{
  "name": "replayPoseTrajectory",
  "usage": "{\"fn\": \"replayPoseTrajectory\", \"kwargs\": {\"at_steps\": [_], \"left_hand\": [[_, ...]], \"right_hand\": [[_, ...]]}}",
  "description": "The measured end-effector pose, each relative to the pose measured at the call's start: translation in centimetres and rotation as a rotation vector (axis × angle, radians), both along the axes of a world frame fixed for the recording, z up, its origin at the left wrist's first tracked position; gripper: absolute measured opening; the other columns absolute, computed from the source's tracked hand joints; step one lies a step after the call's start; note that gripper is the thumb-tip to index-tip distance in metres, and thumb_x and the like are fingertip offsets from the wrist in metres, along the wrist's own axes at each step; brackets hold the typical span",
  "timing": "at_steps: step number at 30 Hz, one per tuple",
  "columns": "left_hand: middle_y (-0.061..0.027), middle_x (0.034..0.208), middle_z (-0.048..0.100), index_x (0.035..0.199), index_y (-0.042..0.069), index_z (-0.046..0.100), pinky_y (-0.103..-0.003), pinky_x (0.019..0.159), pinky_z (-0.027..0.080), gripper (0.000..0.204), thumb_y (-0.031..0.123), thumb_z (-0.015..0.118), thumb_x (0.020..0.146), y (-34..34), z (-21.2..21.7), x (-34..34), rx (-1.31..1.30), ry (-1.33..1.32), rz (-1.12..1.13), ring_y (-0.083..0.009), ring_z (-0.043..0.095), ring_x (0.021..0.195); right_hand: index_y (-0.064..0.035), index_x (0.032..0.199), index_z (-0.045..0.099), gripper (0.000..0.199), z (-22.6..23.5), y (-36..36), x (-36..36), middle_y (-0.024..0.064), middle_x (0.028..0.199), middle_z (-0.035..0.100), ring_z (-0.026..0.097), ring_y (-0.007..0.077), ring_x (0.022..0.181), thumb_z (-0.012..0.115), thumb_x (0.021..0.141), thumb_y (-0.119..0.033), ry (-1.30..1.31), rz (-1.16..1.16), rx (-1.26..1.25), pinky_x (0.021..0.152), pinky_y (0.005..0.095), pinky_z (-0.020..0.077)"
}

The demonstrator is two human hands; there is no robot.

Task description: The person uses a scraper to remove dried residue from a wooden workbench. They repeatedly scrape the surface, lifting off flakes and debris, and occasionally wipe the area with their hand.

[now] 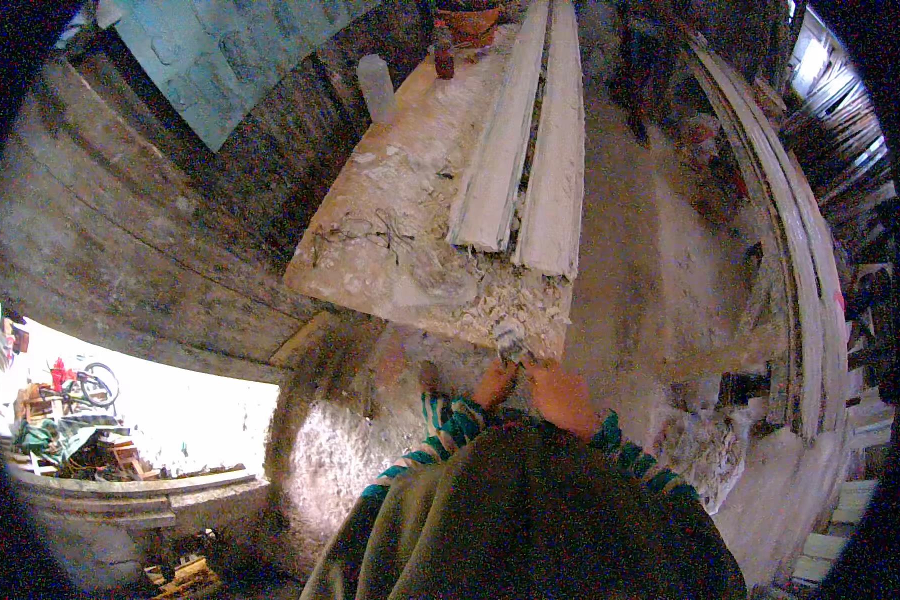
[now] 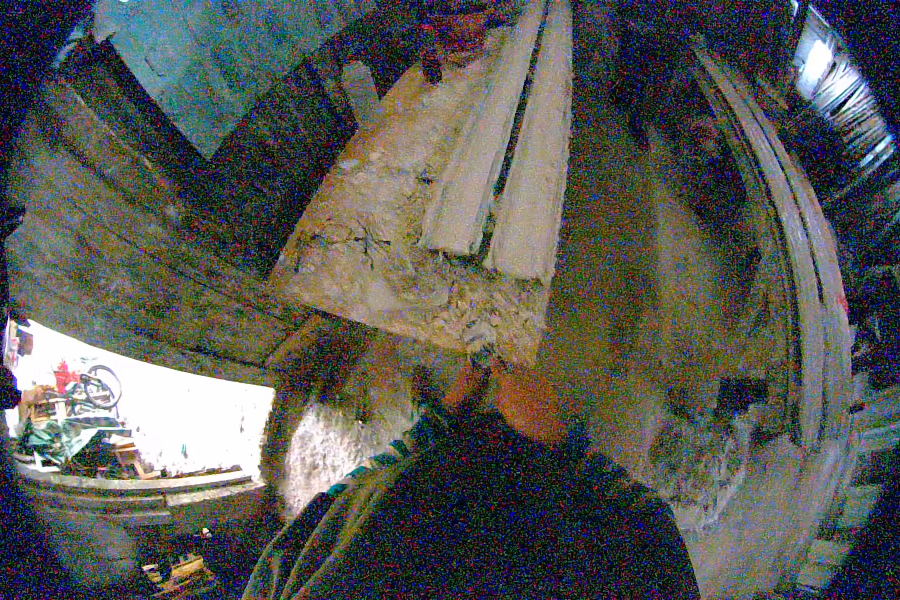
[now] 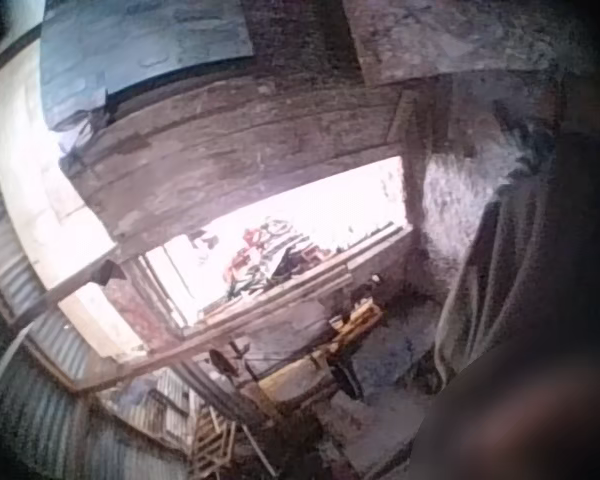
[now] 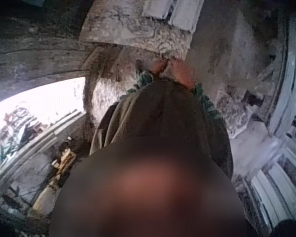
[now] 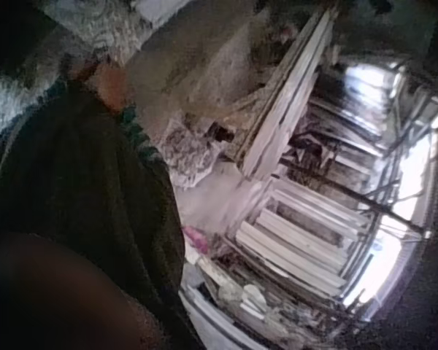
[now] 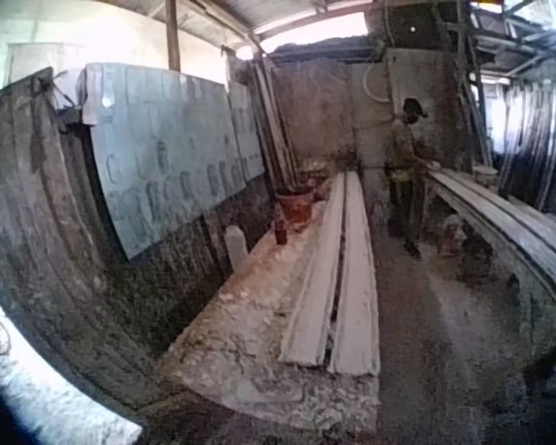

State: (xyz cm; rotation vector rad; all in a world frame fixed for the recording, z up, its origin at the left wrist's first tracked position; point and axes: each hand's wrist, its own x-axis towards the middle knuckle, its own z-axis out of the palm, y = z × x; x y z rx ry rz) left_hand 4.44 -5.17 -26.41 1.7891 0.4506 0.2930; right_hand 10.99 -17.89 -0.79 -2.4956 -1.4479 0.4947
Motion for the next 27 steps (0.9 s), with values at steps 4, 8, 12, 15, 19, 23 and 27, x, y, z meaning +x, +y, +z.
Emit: {"fn": "replayPoseTrajectory", "kwargs": {"at_steps": [4, 8, 12, 15, 19, 23, 27], "left_hand": [[-0.0214, 0.097, 0.063, 0.112, 0.002, 0.056, -0.047, 0.075, 0.045, 0.038, 0.033, 0.042, 0.095, -0.3, 0.9, -0.1, -0.105, 0.021, -0.030, -0.0370, 0.059, 0.085], [-0.0188, 0.080, 0.066, 0.101, 0.004, 0.060, -0.048, 0.060, 0.046, 0.039, 0.038, 0.042, 0.095, 0.4, 1.8, 0.7, -0.024, 0.282, 0.003, -0.0369, 0.061, 0.067], [-0.0091, 0.064, 0.057, 0.089, 0.007, 0.059, -0.041, 0.048, 0.038, 0.038, 0.042, 0.045, 0.095, 0.3, 2.3, 0.6, -0.095, 0.414, 0.058, -0.0263, 0.052, 0.053], [-0.0002, 0.053, 0.049, 0.080, 0.009, 0.058, -0.034, 0.040, 0.032, 0.038, 0.044, 0.048, 0.094, -0.5, 2.0, -0.2, -0.152, 0.375, 0.098, -0.0158, 0.044, 0.043], [-0.0010, 0.053, 0.045, 0.081, 0.007, 0.057, -0.035, 0.043, 0.032, 0.038, 0.042, 0.049, 0.094, -0.5, 1.2, -0.2, -0.372, 0.168, 0.061, -0.0158, 0.040, 0.045], [-0.0094, 0.058, 0.050, 0.087, 0.002, 0.058, -0.043, 0.049, 0.037, 0.039, 0.040, 0.050, 0.094, 0.0, 0.9, -0.2, -0.145, 0.090, 0.072, -0.0239, 0.047, 0.052], [-0.0132, 0.065, 0.053, 0.092, 0.001, 0.058, -0.046, 0.053, 0.039, 0.039, 0.040, 0.051, 0.093, -0.1, -1.2, -0.5, -0.122, 0.261, 0.059, -0.0256, 0.050, 0.060]], "right_hand": [[-0.0107, 0.129, 0.052, 0.040, -1.4, 2.9, 1.0, 0.0227, 0.090, 0.061, 0.063, 0.0383, 0.079, 0.047, 0.090, -0.019, -0.037, -0.057, 0.086, 0.063, 0.0477, 0.0512], [-0.0093, 0.129, 0.051, 0.041, -2.4, 3.1, 2.1, 0.0227, 0.089, 0.061, 0.062, 0.0388, 0.077, 0.046, 0.090, -0.020, -0.057, 0.027, 0.098, 0.064, 0.0480, 0.0514], [-0.0079, 0.130, 0.049, 0.042, -2.0, 0.6, 0.9, 0.0229, 0.087, 0.062, 0.062, 0.0387, 0.074, 0.045, 0.091, -0.021, -0.031, -0.047, -0.004, 0.063, 0.0480, 0.0512], [-0.0101, 0.130, 0.051, 0.041, -2.4, 1.5, 1.0, 0.0227, 0.085, 0.062, 0.062, 0.0381, 0.074, 0.045, 0.091, -0.021, -0.062, -0.049, 0.132, 0.063, 0.0482, 0.0508], [-0.0121, 0.128, 0.053, 0.040, -4.1, 3.7, 2.8, 0.0240, 0.086, 0.062, 0.062, 0.0384, 0.073, 0.048, 0.089, -0.020, 0.032, -0.101, 0.139, 0.061, 0.0496, 0.0497], [-0.0122, 0.128, 0.053, 0.041, -4.2, 0.3, 3.2, 0.0239, 0.087, 0.062, 0.061, 0.0381, 0.072, 0.051, 0.088, -0.019, 0.080, -0.044, 0.119, 0.060, 0.0495, 0.0490], [-0.0111, 0.128, 0.053, 0.040, -3.3, -2.0, 1.7, 0.0240, 0.087, 0.062, 0.061, 0.0383, 0.072, 0.051, 0.088, -0.019, 0.106, -0.140, 0.035, 0.060, 0.0493, 0.0485]]}}
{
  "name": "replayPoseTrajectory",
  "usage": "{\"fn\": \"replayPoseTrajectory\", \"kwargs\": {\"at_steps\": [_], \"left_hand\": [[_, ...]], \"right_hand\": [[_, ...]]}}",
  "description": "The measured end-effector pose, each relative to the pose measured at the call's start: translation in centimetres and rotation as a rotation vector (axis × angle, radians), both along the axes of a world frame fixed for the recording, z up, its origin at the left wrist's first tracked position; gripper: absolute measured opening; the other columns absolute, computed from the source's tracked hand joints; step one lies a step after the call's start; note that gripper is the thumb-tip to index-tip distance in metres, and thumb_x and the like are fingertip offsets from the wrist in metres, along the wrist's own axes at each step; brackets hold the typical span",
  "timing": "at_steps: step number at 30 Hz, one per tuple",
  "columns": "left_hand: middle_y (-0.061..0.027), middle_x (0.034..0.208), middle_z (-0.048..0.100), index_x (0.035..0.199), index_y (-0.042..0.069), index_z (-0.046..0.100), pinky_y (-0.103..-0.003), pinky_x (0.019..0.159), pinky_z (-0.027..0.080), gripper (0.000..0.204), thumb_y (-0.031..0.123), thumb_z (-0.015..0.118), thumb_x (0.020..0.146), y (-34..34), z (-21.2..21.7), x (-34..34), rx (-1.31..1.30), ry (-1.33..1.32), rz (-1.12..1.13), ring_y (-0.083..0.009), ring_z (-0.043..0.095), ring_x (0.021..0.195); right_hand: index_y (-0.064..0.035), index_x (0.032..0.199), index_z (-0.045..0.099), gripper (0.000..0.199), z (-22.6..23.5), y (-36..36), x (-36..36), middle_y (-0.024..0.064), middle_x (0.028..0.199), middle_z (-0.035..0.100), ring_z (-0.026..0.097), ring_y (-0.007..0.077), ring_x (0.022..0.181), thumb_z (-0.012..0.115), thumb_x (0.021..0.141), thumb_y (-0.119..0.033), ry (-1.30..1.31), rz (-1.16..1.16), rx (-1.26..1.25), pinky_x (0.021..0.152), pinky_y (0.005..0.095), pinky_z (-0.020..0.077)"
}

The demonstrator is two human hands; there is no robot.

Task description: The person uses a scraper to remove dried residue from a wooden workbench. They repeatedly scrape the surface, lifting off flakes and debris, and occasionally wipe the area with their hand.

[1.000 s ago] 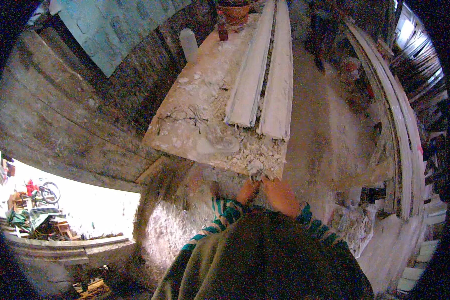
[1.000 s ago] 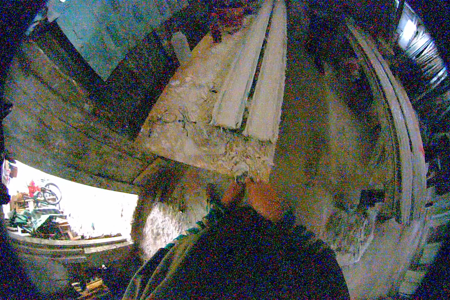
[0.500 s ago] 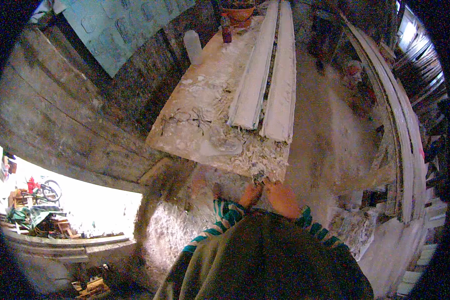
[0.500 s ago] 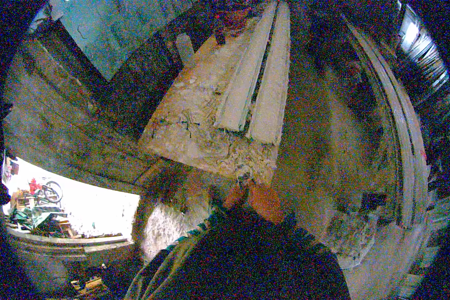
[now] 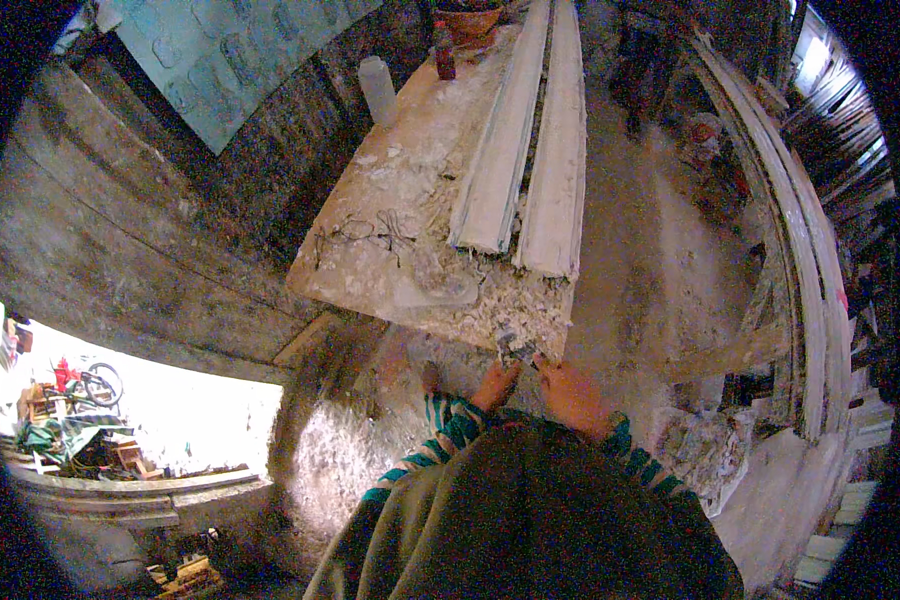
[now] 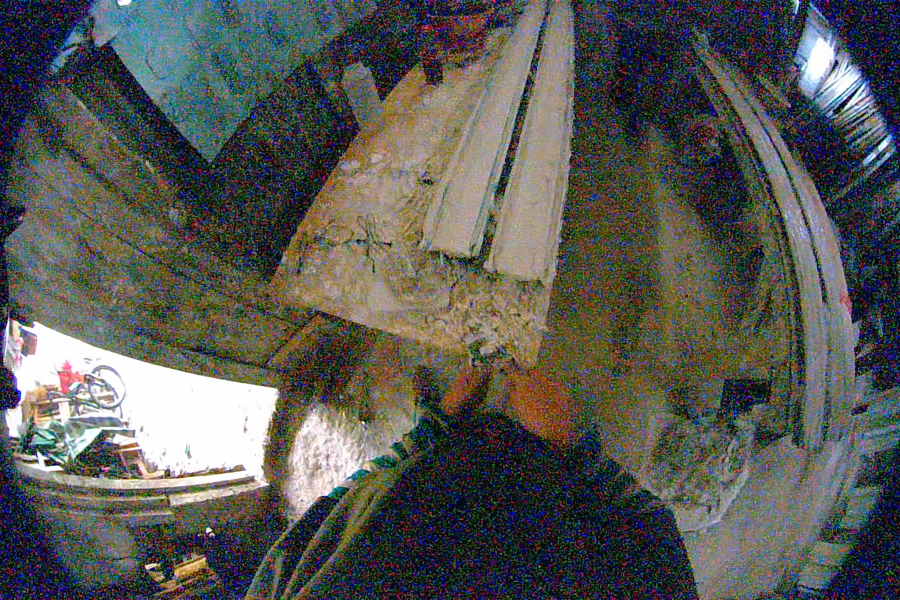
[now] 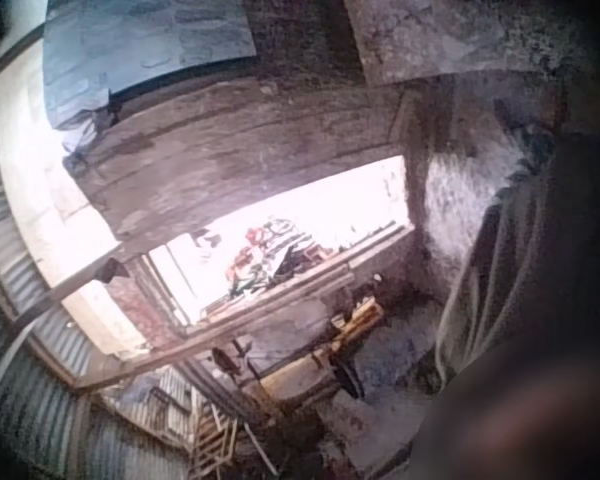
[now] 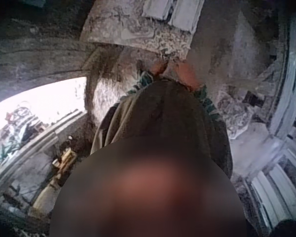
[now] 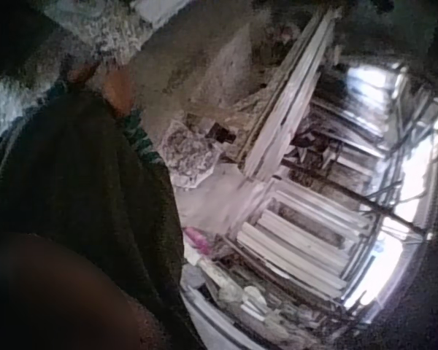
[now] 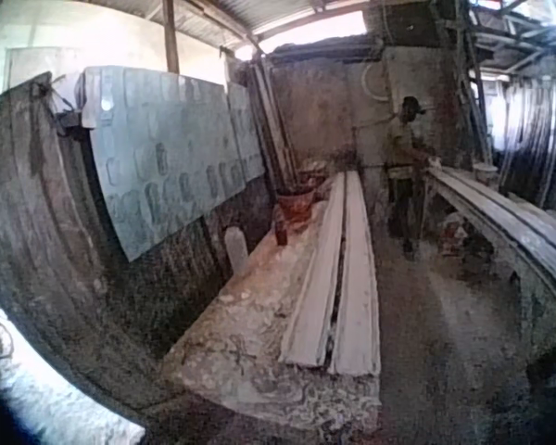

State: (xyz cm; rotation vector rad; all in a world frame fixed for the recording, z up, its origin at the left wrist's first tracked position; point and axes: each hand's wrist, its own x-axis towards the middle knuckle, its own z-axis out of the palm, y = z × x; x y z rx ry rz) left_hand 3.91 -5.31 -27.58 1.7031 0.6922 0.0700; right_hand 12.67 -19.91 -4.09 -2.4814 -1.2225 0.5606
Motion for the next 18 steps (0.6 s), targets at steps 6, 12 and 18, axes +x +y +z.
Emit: {"fn": "replayPoseTrajectory", "kwargs": {"at_steps": [6, 12, 18], "left_hand": [[-0.0151, 0.062, 0.055, 0.093, 0.000, 0.059, -0.045, 0.050, 0.038, 0.050, 0.049, 0.053, 0.090, 0.3, -4.4, 0.6, 0.683, -0.243, -0.205, -0.0289, 0.052, 0.056], [-0.0105, 0.057, 0.051, 0.096, 0.001, 0.055, -0.040, 0.046, 0.036, 0.050, 0.051, 0.050, 0.091, 0.9, 1.6, -0.2, -0.057, 0.115, -0.120, -0.0211, 0.046, 0.050], [-0.0091, 0.056, 0.050, 0.094, 0.002, 0.056, -0.040, 0.046, 0.037, 0.047, 0.048, 0.054, 0.090, -0.6, 1.4, 0.3, -0.030, -0.255, 0.159, -0.0208, 0.047, 0.050]], "right_hand": [[-0.0125, 0.131, 0.051, 0.042, 0.3, 3.2, 0.5, 0.0238, 0.086, 0.060, 0.061, 0.0395, 0.073, 0.051, 0.089, -0.019, -0.140, 0.044, 0.085, 0.062, 0.0489, 0.0495], [-0.0108, 0.129, 0.053, 0.041, 1.8, 0.5, -0.2, 0.0243, 0.086, 0.060, 0.061, 0.0388, 0.074, 0.049, 0.088, -0.016, -0.016, 0.034, 0.020, 0.064, 0.0496, 0.0489], [-0.0155, 0.131, 0.052, 0.043, 1.0, 2.8, 0.5, 0.0241, 0.089, 0.061, 0.061, 0.0397, 0.076, 0.050, 0.088, -0.017, -0.063, 0.015, 0.146, 0.065, 0.0501, 0.0496]]}}
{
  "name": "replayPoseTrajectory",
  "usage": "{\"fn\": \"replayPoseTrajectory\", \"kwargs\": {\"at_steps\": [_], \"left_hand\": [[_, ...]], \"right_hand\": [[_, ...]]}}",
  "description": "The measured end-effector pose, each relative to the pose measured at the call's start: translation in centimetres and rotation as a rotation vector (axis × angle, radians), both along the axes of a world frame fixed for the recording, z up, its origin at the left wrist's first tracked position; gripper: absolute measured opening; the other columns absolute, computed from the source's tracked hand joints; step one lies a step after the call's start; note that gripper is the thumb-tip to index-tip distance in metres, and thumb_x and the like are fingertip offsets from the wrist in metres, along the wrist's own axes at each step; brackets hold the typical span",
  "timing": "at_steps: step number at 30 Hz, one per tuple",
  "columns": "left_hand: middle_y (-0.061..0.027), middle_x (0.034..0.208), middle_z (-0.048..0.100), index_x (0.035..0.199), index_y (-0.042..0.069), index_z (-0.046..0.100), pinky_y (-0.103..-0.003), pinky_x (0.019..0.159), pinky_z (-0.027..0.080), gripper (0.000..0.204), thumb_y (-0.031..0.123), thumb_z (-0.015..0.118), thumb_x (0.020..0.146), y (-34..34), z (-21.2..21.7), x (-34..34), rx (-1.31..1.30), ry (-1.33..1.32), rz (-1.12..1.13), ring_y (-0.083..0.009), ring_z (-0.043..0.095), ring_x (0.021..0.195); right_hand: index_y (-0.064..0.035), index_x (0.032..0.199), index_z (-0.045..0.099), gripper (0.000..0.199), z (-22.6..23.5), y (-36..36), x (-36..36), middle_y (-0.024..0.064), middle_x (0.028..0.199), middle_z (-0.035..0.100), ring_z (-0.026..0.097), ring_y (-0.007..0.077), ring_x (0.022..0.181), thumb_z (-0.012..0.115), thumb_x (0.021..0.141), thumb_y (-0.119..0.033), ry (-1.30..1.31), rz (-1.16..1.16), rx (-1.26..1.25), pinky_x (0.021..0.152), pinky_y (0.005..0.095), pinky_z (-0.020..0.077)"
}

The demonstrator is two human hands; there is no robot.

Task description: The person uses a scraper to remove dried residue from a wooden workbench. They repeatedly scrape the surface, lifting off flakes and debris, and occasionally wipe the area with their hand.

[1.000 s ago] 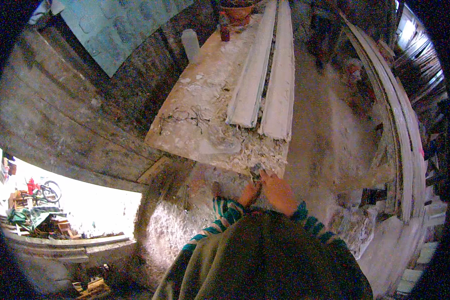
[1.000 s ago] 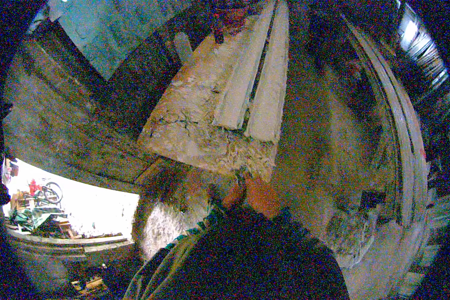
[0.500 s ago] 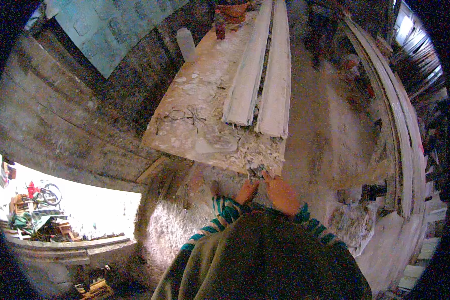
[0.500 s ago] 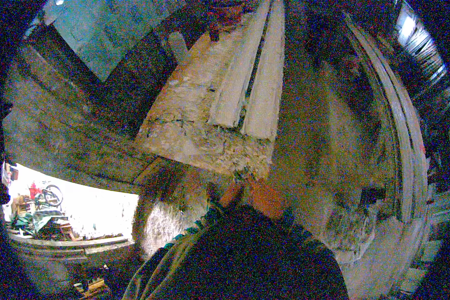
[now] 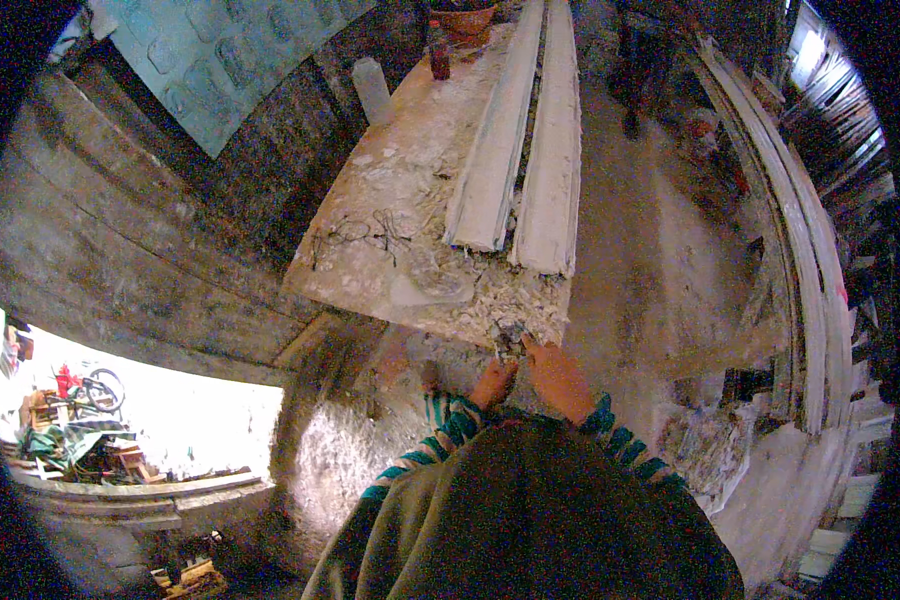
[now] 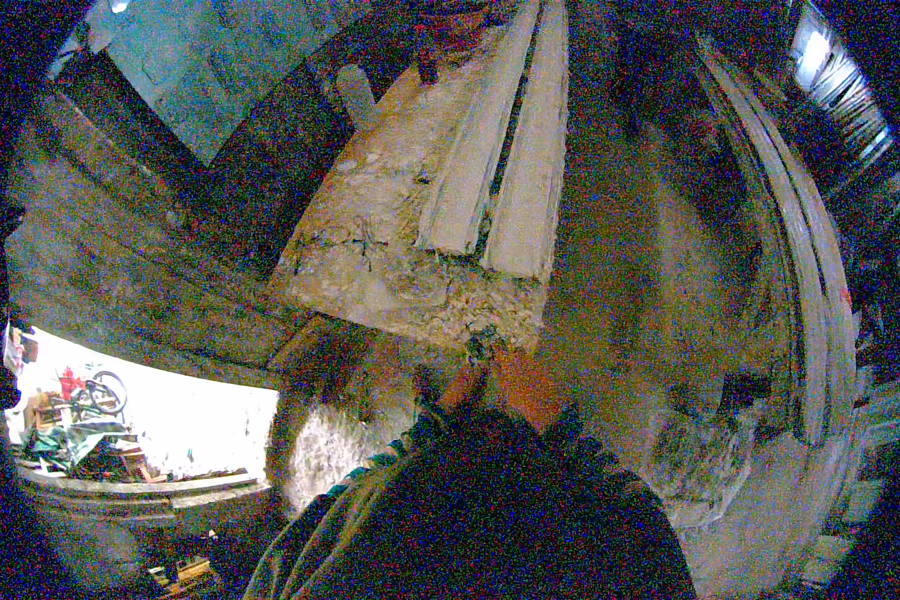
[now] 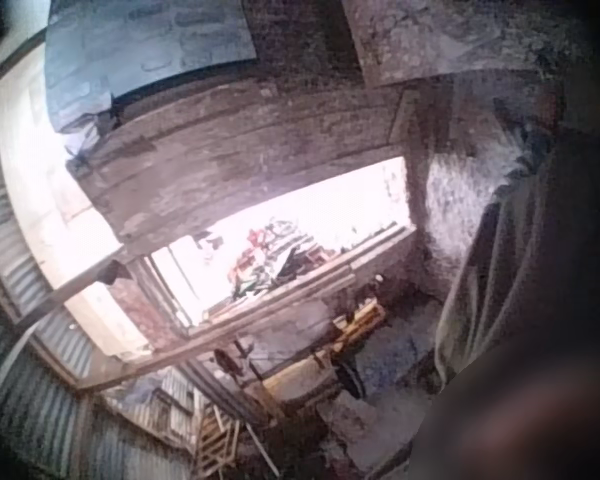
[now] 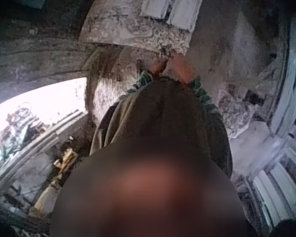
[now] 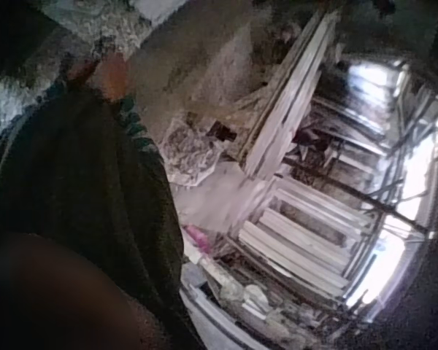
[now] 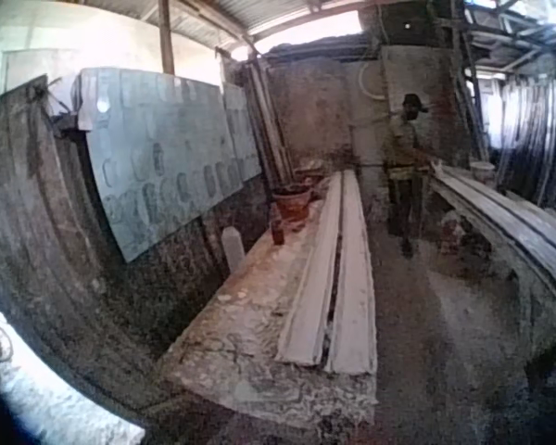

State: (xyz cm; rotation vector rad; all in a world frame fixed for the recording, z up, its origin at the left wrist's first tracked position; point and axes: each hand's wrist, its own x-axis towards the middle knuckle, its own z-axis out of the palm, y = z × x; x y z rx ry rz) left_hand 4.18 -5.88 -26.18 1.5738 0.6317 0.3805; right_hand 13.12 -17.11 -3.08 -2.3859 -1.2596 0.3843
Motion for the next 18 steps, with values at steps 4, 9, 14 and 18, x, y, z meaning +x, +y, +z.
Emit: {"fn": "replayPoseTrajectory", "kwargs": {"at_steps": [4, 9, 14, 18], "left_hand": [[-0.0095, 0.063, 0.052, 0.110, 0.002, 0.051, -0.040, 0.050, 0.039, 0.042, 0.039, 0.056, 0.091, 1.6, -3.4, 0.2, 0.416, 0.267, -0.219, -0.0209, 0.049, 0.056], [-0.0144, 0.067, 0.054, 0.119, 0.001, 0.045, -0.045, 0.052, 0.042, 0.036, 0.022, 0.053, 0.091, 1.3, -5.5, -0.4, 0.298, 0.186, -0.259, -0.0298, 0.055, 0.062], [-0.0150, 0.065, 0.054, 0.114, 0.001, 0.049, -0.046, 0.051, 0.041, 0.033, 0.025, 0.052, 0.091, 1.8, -2.9, -0.6, 0.927, 0.074, -0.412, -0.0313, 0.055, 0.059], [-0.0154, 0.066, 0.055, 0.113, 0.003, 0.052, -0.045, 0.051, 0.041, 0.031, 0.025, 0.052, 0.091, 1.3, -0.2, 0.3, 0.014, 0.387, -0.148, -0.0323, 0.055, 0.059]], "right_hand": [[-0.0174, 0.133, 0.050, 0.043, 0.8, -1.1, -0.1, 0.0243, 0.090, 0.061, 0.061, 0.0402, 0.078, 0.048, 0.090, -0.018, 0.023, 0.022, -0.178, 0.066, 0.0505, 0.0498], [-0.0169, 0.132, 0.050, 0.042, 1.5, -2.1, -1.4, 0.0238, 0.089, 0.061, 0.061, 0.0404, 0.079, 0.047, 0.091, -0.020, 0.018, -0.024, -0.240, 0.066, 0.0496, 0.0503], [-0.0161, 0.130, 0.052, 0.041, -0.2, 0.0, 0.0, 0.0229, 0.087, 0.062, 0.061, 0.0401, 0.079, 0.048, 0.090, -0.020, 0.076, -0.027, -0.017, 0.068, 0.0497, 0.0496], [-0.0160, 0.129, 0.054, 0.041, -0.4, -2.3, -0.4, 0.0224, 0.085, 0.063, 0.061, 0.0394, 0.077, 0.050, 0.088, -0.019, 0.003, 0.009, -0.093, 0.066, 0.0508, 0.0484]]}}
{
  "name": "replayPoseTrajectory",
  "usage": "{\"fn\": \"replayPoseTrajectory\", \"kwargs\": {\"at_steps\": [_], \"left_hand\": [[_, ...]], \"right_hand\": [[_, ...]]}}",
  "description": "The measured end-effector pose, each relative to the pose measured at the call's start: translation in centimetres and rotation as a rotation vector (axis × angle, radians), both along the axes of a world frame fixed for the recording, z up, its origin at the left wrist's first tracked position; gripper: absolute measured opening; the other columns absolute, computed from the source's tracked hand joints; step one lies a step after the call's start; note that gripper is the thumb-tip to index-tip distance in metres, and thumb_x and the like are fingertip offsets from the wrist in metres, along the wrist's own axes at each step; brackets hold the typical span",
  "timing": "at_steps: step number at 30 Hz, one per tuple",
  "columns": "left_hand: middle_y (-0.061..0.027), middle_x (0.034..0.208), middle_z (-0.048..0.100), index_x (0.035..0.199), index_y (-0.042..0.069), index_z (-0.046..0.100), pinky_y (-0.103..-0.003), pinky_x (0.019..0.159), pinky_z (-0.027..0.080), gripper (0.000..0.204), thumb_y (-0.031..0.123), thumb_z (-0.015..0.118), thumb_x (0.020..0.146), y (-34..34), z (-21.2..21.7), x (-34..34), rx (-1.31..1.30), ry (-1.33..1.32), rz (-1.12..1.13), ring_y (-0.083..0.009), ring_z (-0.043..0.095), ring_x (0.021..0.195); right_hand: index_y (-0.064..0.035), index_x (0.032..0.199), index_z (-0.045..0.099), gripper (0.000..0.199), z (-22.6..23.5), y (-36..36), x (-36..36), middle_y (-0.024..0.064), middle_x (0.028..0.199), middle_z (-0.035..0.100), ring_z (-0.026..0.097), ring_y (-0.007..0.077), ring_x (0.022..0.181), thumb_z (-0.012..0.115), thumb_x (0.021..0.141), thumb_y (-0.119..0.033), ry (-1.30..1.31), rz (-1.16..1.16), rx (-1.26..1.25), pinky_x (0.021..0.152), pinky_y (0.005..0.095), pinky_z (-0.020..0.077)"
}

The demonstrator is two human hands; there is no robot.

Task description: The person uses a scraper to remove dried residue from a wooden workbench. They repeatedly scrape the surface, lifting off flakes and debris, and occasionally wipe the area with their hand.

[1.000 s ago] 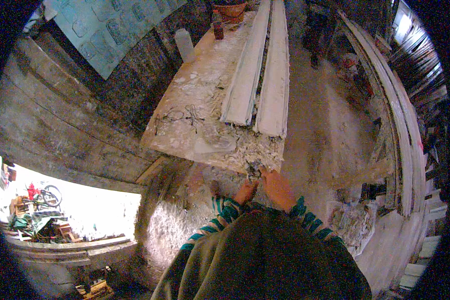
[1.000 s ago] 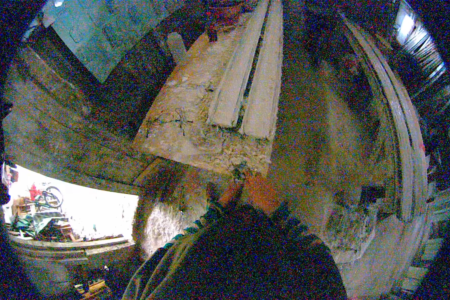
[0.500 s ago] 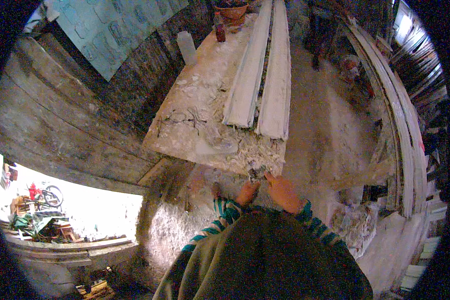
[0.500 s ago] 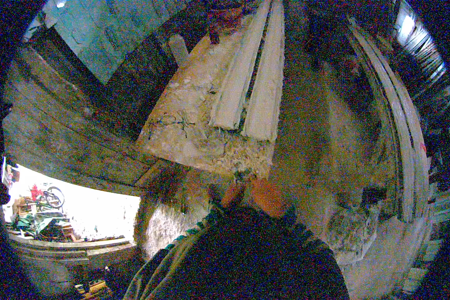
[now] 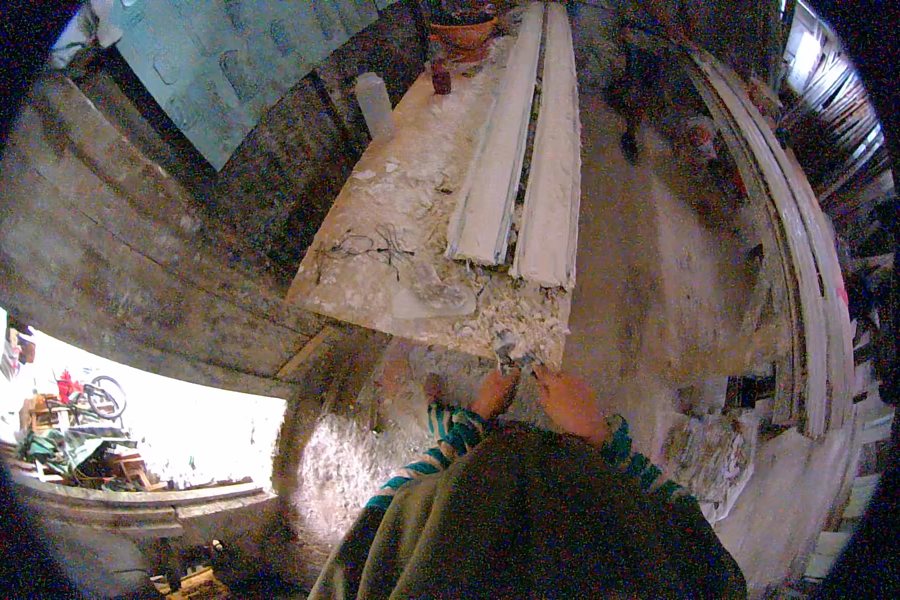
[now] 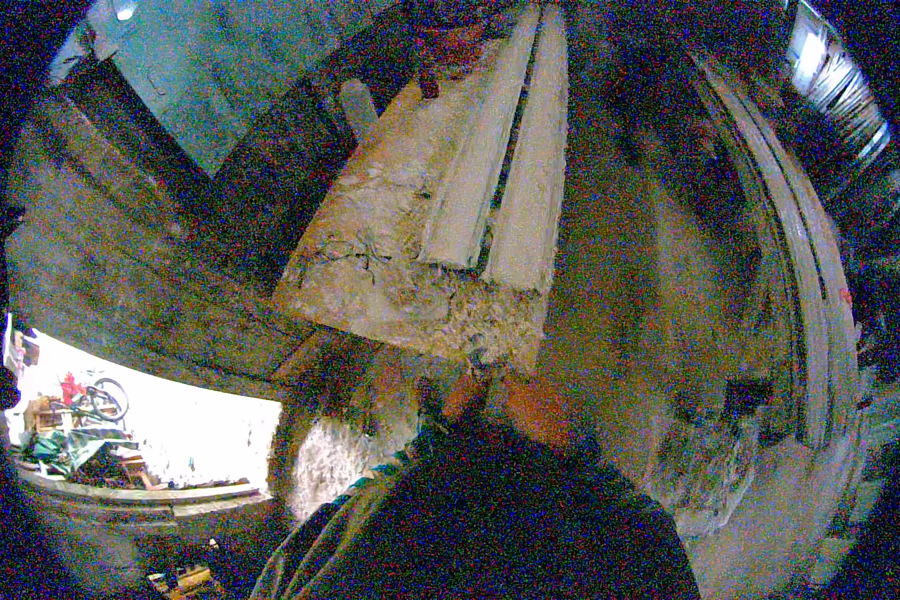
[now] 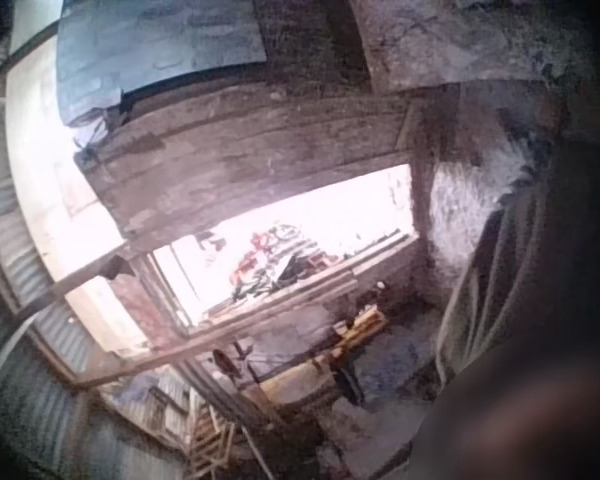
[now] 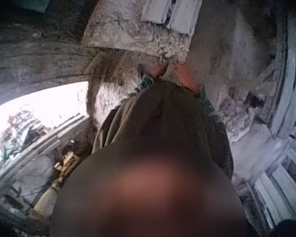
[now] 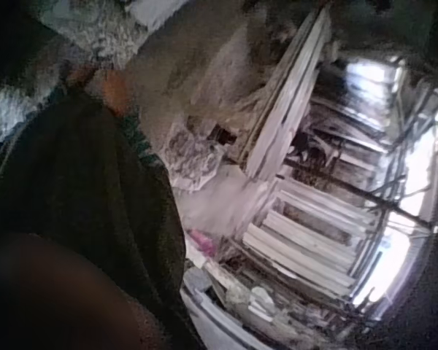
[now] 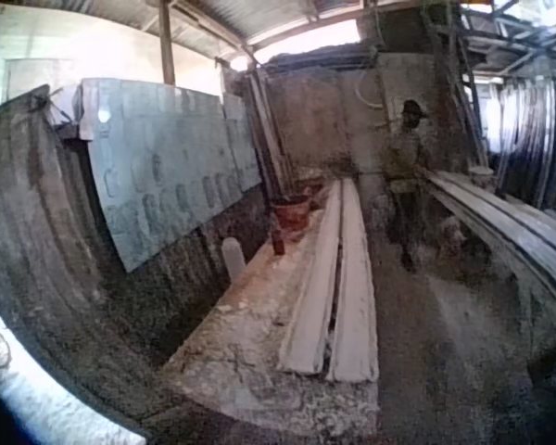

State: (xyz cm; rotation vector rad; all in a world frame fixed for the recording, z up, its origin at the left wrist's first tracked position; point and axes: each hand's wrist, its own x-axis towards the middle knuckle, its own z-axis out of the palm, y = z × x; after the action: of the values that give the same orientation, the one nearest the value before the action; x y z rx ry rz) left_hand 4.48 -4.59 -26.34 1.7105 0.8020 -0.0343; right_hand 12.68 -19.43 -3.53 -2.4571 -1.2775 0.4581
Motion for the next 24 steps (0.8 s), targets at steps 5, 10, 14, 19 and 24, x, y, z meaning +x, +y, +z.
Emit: {"fn": "replayPoseTrajectory", "kwargs": {"at_steps": [5, 10, 14, 19, 24], "left_hand": [[-0.0173, 0.068, 0.057, 0.114, 0.007, 0.054, -0.047, 0.053, 0.044, 0.033, 0.014, 0.056, 0.081, 0.2, -1.7, 0.2, 0.642, -0.364, -0.202, -0.0367, 0.056, 0.060], [-0.0195, 0.071, 0.057, 0.122, 0.010, 0.052, -0.051, 0.057, 0.045, 0.048, 0.007, 0.057, 0.074, 0.3, -3.9, -0.4, 0.729, -0.145, -0.363, -0.0402, 0.058, 0.069], [-0.0205, 0.073, 0.057, 0.122, 0.009, 0.051, -0.052, 0.056, 0.044, 0.048, 0.007, 0.057, 0.074, -1.0, -3.5, -0.7, 0.884, -0.347, -0.296, -0.0406, 0.057, 0.070], [-0.0203, 0.075, 0.058, 0.119, 0.006, 0.052, -0.049, 0.054, 0.044, 0.043, 0.008, 0.055, 0.076, -1.5, -2.4, 0.2, 0.490, -0.216, -0.207, -0.0394, 0.057, 0.067], [-0.0187, 0.074, 0.059, 0.111, 0.002, 0.054, -0.045, 0.052, 0.043, 0.035, 0.007, 0.054, 0.076, -2.7, -2.7, 1.1, 0.944, -0.230, -0.120, -0.0369, 0.057, 0.066]], "right_hand": [[-0.0178, 0.131, 0.052, 0.043, 1.1, -1.3, -0.2, 0.0213, 0.085, 0.064, 0.062, 0.0402, 0.074, 0.049, 0.089, -0.020, 0.080, -0.018, -0.030, 0.067, 0.0500, 0.0500], [-0.0197, 0.136, 0.046, 0.046, 1.4, -1.1, -0.1, 0.0220, 0.086, 0.064, 0.062, 0.0413, 0.075, 0.046, 0.090, -0.021, 0.060, -0.004, -0.103, 0.070, 0.0499, 0.0506], [-0.0199, 0.136, 0.046, 0.045, 1.0, -1.6, -0.6, 0.0227, 0.090, 0.064, 0.062, 0.0415, 0.077, 0.045, 0.091, -0.021, 0.053, -0.049, -0.107, 0.069, 0.0514, 0.0500], [-0.0178, 0.135, 0.047, 0.044, 0.3, -0.8, -0.9, 0.0212, 0.091, 0.064, 0.063, 0.0401, 0.080, 0.044, 0.091, -0.019, 0.109, -0.076, -0.087, 0.067, 0.0523, 0.0496], [-0.0126, 0.133, 0.049, 0.043, -0.8, 0.9, -0.7, 0.0230, 0.085, 0.064, 0.063, 0.0392, 0.075, 0.044, 0.090, -0.017, -0.047, -0.141, -0.026, 0.063, 0.0518, 0.0487]]}}
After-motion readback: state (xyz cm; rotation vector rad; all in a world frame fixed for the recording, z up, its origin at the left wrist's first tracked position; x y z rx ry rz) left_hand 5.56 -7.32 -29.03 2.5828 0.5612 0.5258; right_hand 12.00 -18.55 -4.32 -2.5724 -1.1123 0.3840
